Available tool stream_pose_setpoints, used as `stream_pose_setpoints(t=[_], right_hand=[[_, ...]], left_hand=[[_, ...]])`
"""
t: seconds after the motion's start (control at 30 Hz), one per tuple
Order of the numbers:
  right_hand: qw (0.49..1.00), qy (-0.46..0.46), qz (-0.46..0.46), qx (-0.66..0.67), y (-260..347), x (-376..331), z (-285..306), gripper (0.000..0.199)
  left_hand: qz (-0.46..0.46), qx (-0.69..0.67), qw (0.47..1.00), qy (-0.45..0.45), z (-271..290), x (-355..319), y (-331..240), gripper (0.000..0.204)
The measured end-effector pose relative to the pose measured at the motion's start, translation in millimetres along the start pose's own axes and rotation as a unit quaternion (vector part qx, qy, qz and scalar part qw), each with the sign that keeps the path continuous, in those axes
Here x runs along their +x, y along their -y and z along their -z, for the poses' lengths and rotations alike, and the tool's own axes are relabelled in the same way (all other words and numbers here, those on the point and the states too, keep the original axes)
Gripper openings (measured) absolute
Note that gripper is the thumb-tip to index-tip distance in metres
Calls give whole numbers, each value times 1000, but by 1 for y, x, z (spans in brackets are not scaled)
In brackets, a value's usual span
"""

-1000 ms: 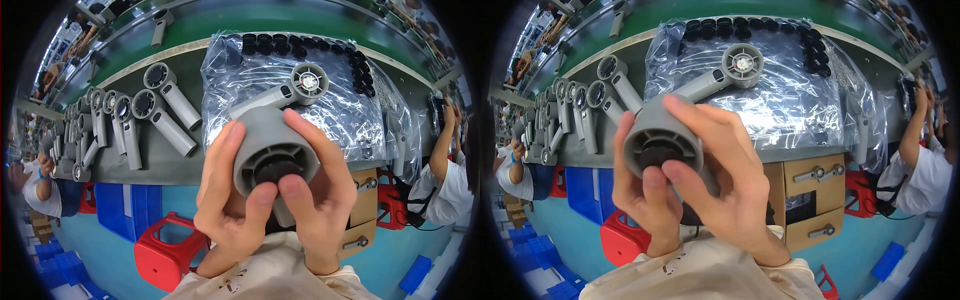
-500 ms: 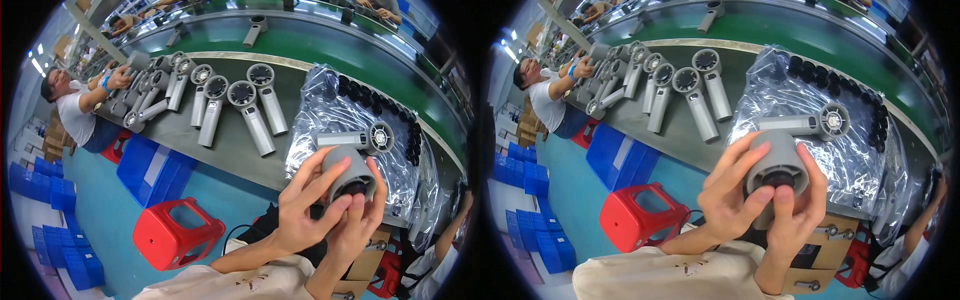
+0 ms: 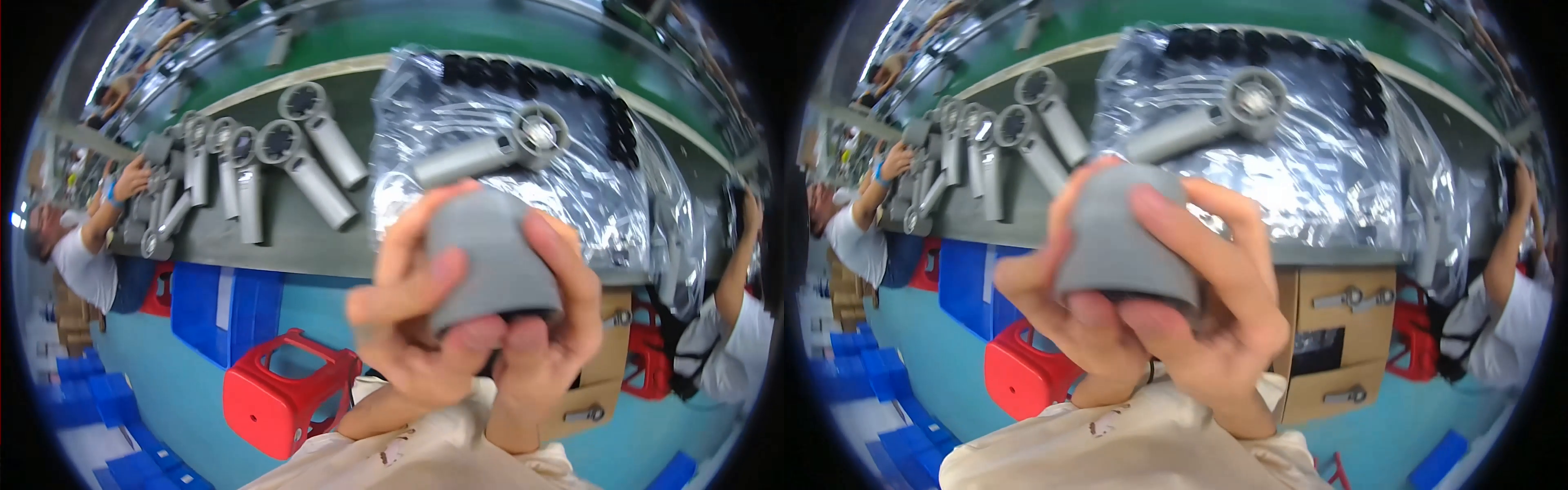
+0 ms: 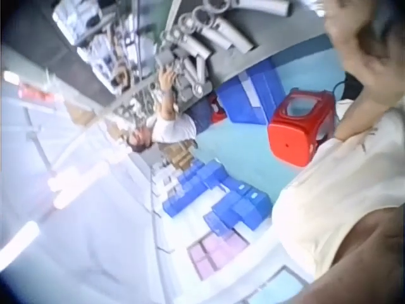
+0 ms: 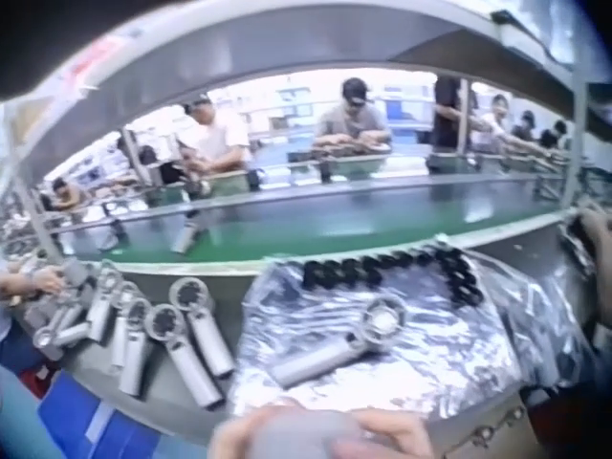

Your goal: The person assembles plastic hair dryer components by hand, inserting internal components into the main hair dryer housing and snapping on plastic caps.

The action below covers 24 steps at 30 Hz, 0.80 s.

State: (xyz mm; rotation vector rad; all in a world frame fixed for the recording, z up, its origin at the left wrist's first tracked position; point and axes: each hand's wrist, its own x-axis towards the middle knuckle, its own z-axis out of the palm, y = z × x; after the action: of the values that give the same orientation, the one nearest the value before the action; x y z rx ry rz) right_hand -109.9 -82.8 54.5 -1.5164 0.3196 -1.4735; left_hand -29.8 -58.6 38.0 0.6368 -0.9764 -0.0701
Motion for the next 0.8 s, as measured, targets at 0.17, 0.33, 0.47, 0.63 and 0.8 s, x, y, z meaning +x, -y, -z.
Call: stream_pose_setpoints(t=[0.17, 0.33, 0.47, 0.63, 0.8], right_hand=[[994, 62, 10, -94, -15, 2, 19, 66], [995, 64, -33, -73, -7, 1, 28, 66], [992, 107, -21, -62, 3, 2, 35, 66], [985, 110, -66, -116, 14, 9, 38, 62], [971, 142, -104, -162, 15, 14, 44, 55]], left_hand=[[105, 0, 994, -29, -3, -7, 6, 43], [179, -50, 982, 23, 5, -1, 0, 53], [171, -100, 973, 116, 20, 4, 1, 59], [191, -151, 961, 129, 21, 6, 9, 55], [217, -50, 949, 222, 32, 10, 7, 49]])
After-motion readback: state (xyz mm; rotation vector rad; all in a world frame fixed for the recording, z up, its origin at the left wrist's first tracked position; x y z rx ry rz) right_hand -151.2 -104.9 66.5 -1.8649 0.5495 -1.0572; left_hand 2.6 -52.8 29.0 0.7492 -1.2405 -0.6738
